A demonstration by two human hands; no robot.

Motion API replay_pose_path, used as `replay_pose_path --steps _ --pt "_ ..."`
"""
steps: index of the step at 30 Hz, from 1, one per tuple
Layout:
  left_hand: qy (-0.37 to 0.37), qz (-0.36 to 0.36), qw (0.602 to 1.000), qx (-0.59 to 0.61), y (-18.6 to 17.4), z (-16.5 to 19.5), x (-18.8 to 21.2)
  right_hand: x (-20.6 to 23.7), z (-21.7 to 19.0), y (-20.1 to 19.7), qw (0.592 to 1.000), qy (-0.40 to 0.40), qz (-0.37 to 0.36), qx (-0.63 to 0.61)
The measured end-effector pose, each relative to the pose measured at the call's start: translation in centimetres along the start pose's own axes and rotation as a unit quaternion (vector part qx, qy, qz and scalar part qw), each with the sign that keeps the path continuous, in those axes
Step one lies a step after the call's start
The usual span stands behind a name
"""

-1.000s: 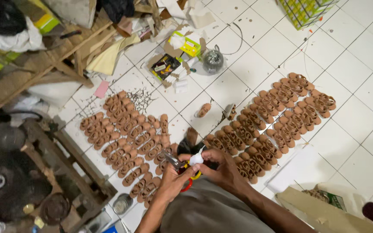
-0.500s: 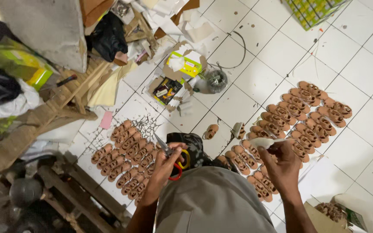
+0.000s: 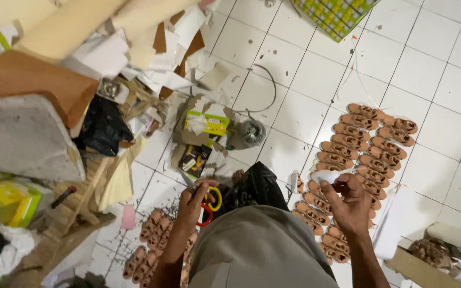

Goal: The person sits on the workshop floor and bundles stacks of pink insoles, wrapping rubber bands around each stack and setting finished bundles aside. They then use scissors to trim excess material from assembled sandals laid out on the floor and place small trimmed pieces into a plastic bag.

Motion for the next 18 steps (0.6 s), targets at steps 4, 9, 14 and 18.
replay_pose_path --steps 4,9,14,18 --pt "-0.028 0.057 0.998 -0.002 -2.6 2.4 -3.0 -2.1 -1.9 3.1 0.999 0.04 0.007 0.034" --pt "-0.056 0.08 0.995 0.002 -3.5 3.9 -6.1 -4.7 -3.9 6.0 1.0 -0.001 0.01 0.02" --pt "-0.068 0.039 0.997 -0.008 -1.6 4.1 -10.4 -7.4 -3.1 6.4 0.994 0.037 0.031 0.101" --pt "-0.09 0.002 0.996 0.005 1.5 4.3 -13.6 -9.1 -3.1 3.9 0.985 0.005 0.098 0.143"
Point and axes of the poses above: each hand's wrist, its own x-axis away from the middle knuckle, its own y-axis out of the palm, z = x × y, the point moved 6 cm from there along -x, towards the middle knuckle, and after that the axes turned 15 degrees about z, right-handed, at the moved point
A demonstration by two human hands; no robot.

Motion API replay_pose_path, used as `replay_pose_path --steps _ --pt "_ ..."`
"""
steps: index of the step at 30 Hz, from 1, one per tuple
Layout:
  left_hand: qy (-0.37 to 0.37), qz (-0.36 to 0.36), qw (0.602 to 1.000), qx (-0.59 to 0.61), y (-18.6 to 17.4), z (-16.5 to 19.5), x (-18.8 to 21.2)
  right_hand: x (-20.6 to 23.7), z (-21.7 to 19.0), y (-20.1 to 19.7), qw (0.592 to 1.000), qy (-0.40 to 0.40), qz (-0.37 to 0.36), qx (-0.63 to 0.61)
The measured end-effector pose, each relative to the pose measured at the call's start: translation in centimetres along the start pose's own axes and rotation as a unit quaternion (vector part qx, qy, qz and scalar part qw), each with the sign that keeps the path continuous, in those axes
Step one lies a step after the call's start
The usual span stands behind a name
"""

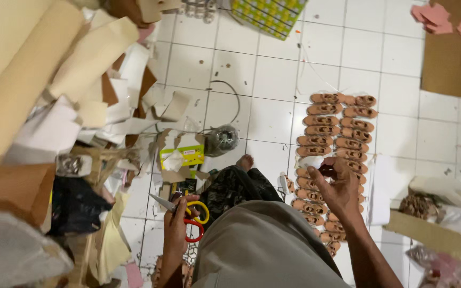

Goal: The person sits on the workshop floor and bundles stacks of pink insoles, wrapping rubber bands around each stack and setting finished bundles aside. They then use scissors to trim excess material from assembled sandals laid out on the floor and place small trimmed pieces into a plastic bag.

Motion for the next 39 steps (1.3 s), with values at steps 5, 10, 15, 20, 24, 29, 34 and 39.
replay_pose_path --steps 5,10,15,20,24,29,34,39 --pt "-0.036 -0.044 0.997 -0.044 6.6 1.3 -5.1 -3.1 3.5 -4.5 0.989 0.101 0.108 0.02" --pt "-0.042 -0.12 0.987 -0.102 12.3 2.5 -8.7 -4.6 5.7 -7.3 0.977 0.111 0.176 0.042" --pt "-0.051 -0.18 0.969 -0.159 17.9 4.9 -10.7 -2.3 7.7 -9.0 0.95 0.151 0.27 0.046" --pt "0.004 -0.298 0.921 -0.252 26.3 8.0 -11.8 3.3 10.7 -12.4 0.899 0.211 0.376 0.08" --pt "0.015 -0.376 0.885 -0.275 33.5 10.4 -10.9 8.4 12.7 -13.0 0.846 0.279 0.45 0.068" --pt "0.032 -0.448 0.845 -0.29 38.9 12.1 -10.4 11.3 12.9 -11.7 0.807 0.319 0.491 0.078" --pt "0.07 -0.468 0.811 -0.345 41.6 13.8 -14.0 8.3 11.5 -9.0 0.791 0.354 0.489 0.101" --pt "0.011 -0.455 0.812 -0.366 42.7 17.1 -21.0 1.3 8.4 -4.6 0.789 0.334 0.508 0.093"
Point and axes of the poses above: each hand's wrist, its own x-axis away from the middle knuckle, its own y-axis out of the palm, z = x × y, the point moved 6 cm from there along -x, towards the middle knuckle, and after that the axes turned 15 degrees about z, right-handed, at the moved point
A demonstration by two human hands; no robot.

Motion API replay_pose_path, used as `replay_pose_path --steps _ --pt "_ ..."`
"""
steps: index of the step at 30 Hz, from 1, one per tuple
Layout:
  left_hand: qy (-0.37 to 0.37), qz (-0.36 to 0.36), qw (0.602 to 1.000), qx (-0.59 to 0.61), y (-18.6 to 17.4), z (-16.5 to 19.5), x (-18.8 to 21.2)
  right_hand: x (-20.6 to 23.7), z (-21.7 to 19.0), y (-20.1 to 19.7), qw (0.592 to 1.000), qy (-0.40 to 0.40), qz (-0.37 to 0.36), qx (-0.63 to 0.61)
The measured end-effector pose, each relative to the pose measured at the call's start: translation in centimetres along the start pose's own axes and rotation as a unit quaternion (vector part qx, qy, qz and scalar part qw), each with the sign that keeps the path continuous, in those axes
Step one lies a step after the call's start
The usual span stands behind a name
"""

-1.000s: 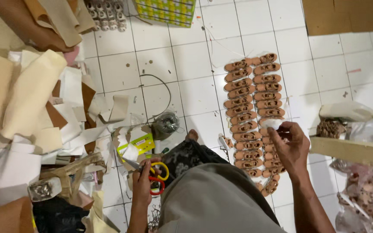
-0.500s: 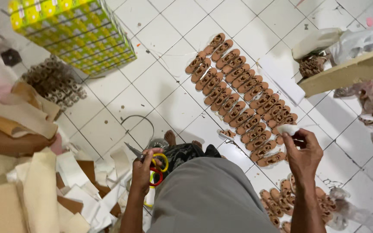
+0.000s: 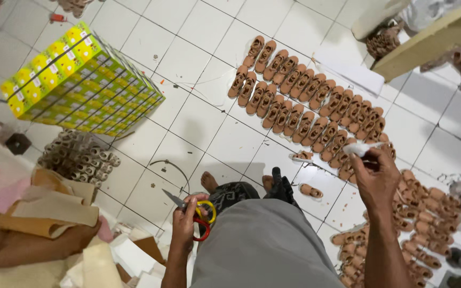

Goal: The person sits on the workshop floor and bundles stacks of pink insoles, wrapping rubber bands around each stack and setting finished bundles aside. They then use scissors to trim excess material from assembled sandals laid out on the floor and place small trimmed pieces into a plastic bag.

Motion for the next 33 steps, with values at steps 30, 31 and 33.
replay_pose_path --steps 30,31,33 --pt "-0.07 -0.239 0.946 -0.207 1.4 6.9 -16.8 16.4 -2.6 -1.3 0.938 0.227 0.248 0.082" --pt "-0.087 -0.241 0.945 -0.203 1.0 7.0 -17.9 16.7 -3.1 -0.4 0.934 0.236 0.259 0.075" --pt "-0.125 -0.255 0.939 -0.195 0.5 6.7 -20.1 17.4 -4.6 1.4 0.928 0.24 0.281 0.059"
Point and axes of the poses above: each hand's wrist, its own x-axis away from the middle knuckle, its own y-axis out of the palm, z = x × y, the point moved 6 cm from there along -x, towards the middle knuckle, and after that the axes turned 15 degrees about z, right-handed, at the moved point
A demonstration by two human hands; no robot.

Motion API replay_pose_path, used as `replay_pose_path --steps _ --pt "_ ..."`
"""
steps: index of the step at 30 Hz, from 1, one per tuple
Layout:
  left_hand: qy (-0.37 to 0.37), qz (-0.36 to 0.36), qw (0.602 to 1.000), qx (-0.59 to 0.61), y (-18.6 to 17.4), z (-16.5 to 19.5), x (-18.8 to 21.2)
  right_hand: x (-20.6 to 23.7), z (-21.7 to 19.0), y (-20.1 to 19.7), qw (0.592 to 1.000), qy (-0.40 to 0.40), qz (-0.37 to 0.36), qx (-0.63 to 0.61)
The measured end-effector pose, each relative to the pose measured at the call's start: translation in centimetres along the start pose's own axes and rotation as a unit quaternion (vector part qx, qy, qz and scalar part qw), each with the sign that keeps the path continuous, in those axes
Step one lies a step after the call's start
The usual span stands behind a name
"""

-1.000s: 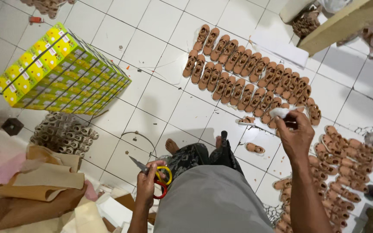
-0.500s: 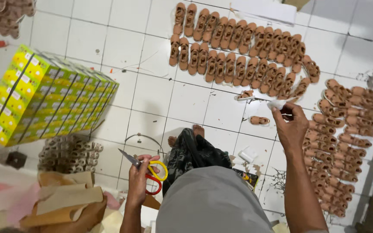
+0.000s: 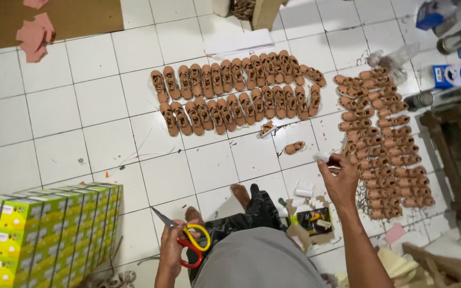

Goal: The person sits on the workshop floor and bundles stacks of pink insoles, wrapping rubber bands around each stack and setting finished bundles aside. They then use scissors to trim excess material from assembled sandals laid out on the floor and place small trimmed pieces into a plastic bag.

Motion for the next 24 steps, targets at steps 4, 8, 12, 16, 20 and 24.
replay_pose_path --steps 4,8,12,16,20,24 --pt "-0.065 0.006 0.997 -0.034 -4.9 -0.8 -3.0 6.8 -1.8 -0.7 0.998 0.033 0.038 0.039" --pt "-0.068 -0.002 0.993 -0.101 -8.3 0.1 -6.2 12.7 -1.8 -1.1 0.994 0.087 0.052 0.048" --pt "-0.06 -0.013 0.989 -0.132 -8.0 0.3 -8.7 17.2 0.3 -1.0 0.99 0.105 0.085 0.041" --pt "-0.075 0.005 0.969 -0.234 -6.7 -0.3 -11.6 20.1 4.1 0.2 0.978 0.18 0.098 0.033" --pt "-0.037 -0.06 0.973 -0.221 -2.0 -2.2 -16.7 20.3 8.7 3.7 0.968 0.224 0.105 0.03" --pt "-0.022 -0.089 0.975 -0.201 4.3 -6.3 -23.9 18.5 14.4 10.6 0.976 0.199 0.081 0.016"
Point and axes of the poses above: each hand's wrist, its own x-axis away from the middle knuckle, its own y-axis out of the palm, z = x × y, the point moved 6 cm from there along -x, towards the middle knuckle, and after that the axes turned 15 degrees about z, right-handed, at the moved point
